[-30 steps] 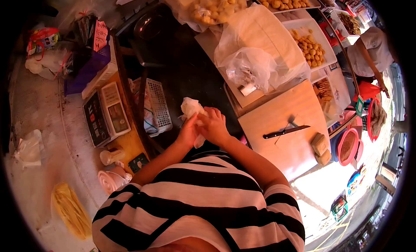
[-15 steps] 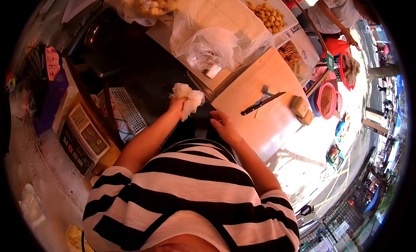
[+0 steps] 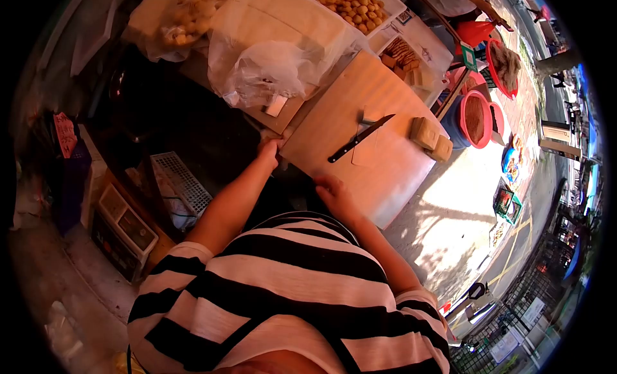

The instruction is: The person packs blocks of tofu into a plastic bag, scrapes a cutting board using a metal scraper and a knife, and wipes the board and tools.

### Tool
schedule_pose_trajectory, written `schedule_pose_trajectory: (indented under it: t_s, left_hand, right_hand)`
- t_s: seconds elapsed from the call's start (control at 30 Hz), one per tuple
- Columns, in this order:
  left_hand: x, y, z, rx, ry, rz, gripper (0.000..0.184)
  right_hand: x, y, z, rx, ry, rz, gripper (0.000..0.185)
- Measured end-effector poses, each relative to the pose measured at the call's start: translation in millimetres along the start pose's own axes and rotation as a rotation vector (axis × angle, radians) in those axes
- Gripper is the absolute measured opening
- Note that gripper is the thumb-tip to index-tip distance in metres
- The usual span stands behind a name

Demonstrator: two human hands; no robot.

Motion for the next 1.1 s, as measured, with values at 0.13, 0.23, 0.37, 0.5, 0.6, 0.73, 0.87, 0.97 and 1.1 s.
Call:
schedule_pose_trajectory:
  t_s: [0.13,0.23,0.37,0.5,0.6,0.73,0.87,0.97,1.1]
  left_hand:
    - [18,-25,9,0.237,0.169,0.371,0.030]
    - [50,-6,-10,-0.093,0.105,0.233,0.039]
    - [92,23,-85,-0.322,-0.519,-0.035,0.089]
    - [141,-6,-187,-0.606,-1.227,-0.294,0.118]
    - [145,-53,-229,-0.658,-1.440,-0.278,0.084]
    - [93,-93,-252,-0.748,-1.250,-0.015,0.038]
    - [175,-122,-244,-0.405,-1.225,0.224,0.020]
    - [230,-132,-227,-0.236,-1.145,0.432,0.017]
    - [268,-135,-179,-0.143,-1.065,0.470,0.016]
  right_hand:
    - [-8,22,-3,0.026,0.061,-0.012,0.024]
    - [-11,36,-1,-0.043,0.095,-0.035,0.023]
    - [-16,56,-2,-0.037,0.125,-0.038,0.023]
    - [-16,62,-9,-0.060,0.116,-0.047,0.023]
    - [-16,63,-8,-0.052,0.113,-0.044,0.023]
    - [-14,64,-6,-0.099,0.146,-0.089,0.024]
    - [-11,71,-8,-0.071,0.137,-0.133,0.024]
    - [-10,80,-10,-0.055,0.147,-0.178,0.024]
    - [-16,93,-16,-0.133,0.115,-0.259,0.024]
Point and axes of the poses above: each hand's wrist, its own x-axis away from the middle knuckle, its own y-axis out of the back of the hand, z = x × y, the point moved 8 cm from there along -x, towards the middle knuckle, and after that the axes turned 7 degrees about -z, right-handed, at the moved point
